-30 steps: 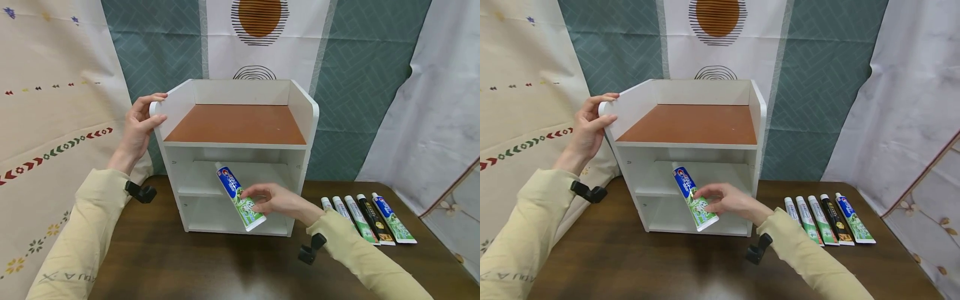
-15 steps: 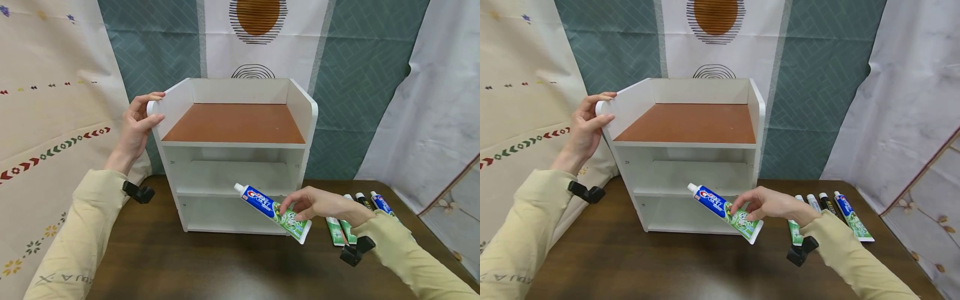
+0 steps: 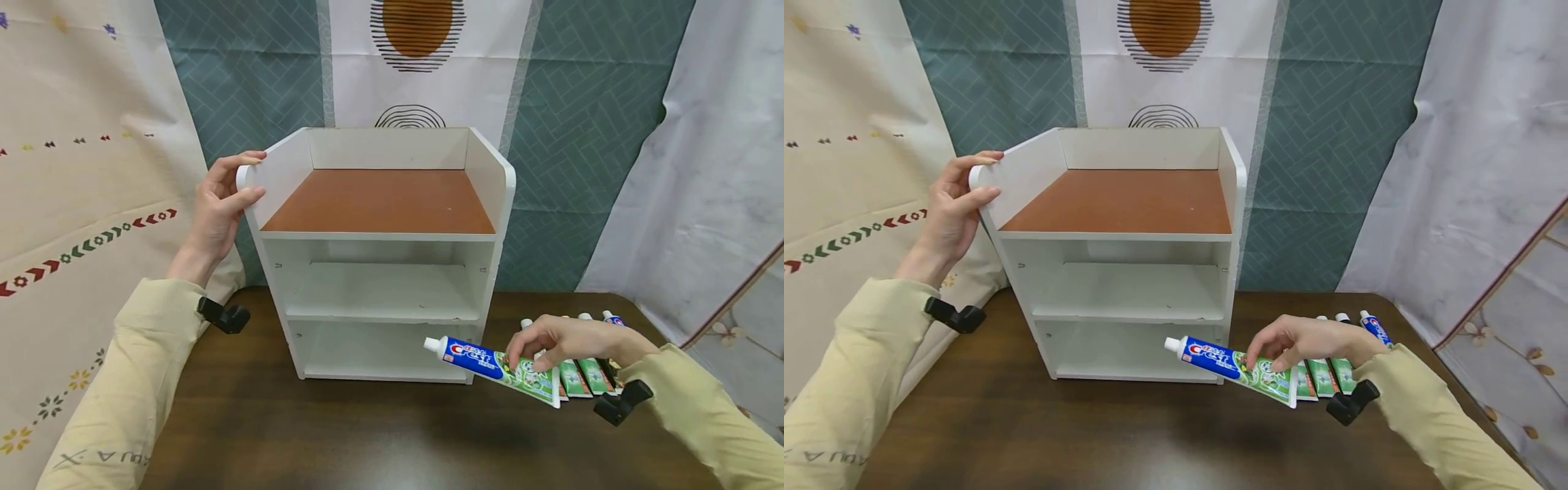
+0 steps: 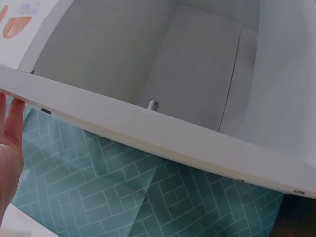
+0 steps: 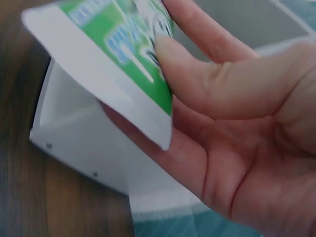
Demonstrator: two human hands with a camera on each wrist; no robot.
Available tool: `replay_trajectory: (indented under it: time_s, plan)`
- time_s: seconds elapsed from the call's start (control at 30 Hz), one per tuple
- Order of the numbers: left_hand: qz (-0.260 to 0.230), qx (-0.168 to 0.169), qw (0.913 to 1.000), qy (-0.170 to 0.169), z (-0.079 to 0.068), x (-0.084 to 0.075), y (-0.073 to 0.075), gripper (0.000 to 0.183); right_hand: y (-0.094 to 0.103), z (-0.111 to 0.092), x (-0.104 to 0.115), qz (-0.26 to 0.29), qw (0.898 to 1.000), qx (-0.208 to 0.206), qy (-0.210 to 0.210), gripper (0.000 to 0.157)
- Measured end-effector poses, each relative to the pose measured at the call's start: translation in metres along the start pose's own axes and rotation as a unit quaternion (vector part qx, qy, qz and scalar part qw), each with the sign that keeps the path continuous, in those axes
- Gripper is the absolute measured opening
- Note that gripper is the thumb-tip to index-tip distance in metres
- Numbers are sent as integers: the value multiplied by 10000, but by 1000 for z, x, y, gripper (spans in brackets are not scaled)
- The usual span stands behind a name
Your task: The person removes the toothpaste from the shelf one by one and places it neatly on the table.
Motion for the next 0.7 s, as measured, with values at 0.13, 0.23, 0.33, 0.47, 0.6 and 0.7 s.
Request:
replay_trajectory:
  time_s: [0.13,0.23,0.33,0.47,0.6,0.7]
  plan:
    - [-36,10,10000,-21,0,1,0,33,-3,-17,-7,207,9997,137,-67,30]
    - [-56,-9,10000,-24,-1,1,1,33,-3,-28,-14,388,9990,105,-189,29]
    - [-49,-19,10000,12,-2,2,1,33,-2,-41,-23,515,9982,29,-292,29]
    - [-42,18,10000,33,-1,4,0,33,-3,-62,-36,525,9971,-97,-540,29]
    - [-75,23,10000,2,0,3,-1,33,-3,-84,-48,621,9937,-216,-904,28]
    - [-131,-4,9999,-41,0,1,1,33,-1,-96,-53,681,9941,-333,-781,30]
Point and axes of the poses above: each hand's wrist, its own z-axis towards the middle knuckle, its own y-axis out of the back of the hand, x = y × z, the point moved 6 cm from there along z, towards the middle knuckle, and after that the axes turned 15 degrees about -z, right-handed, at the moved point
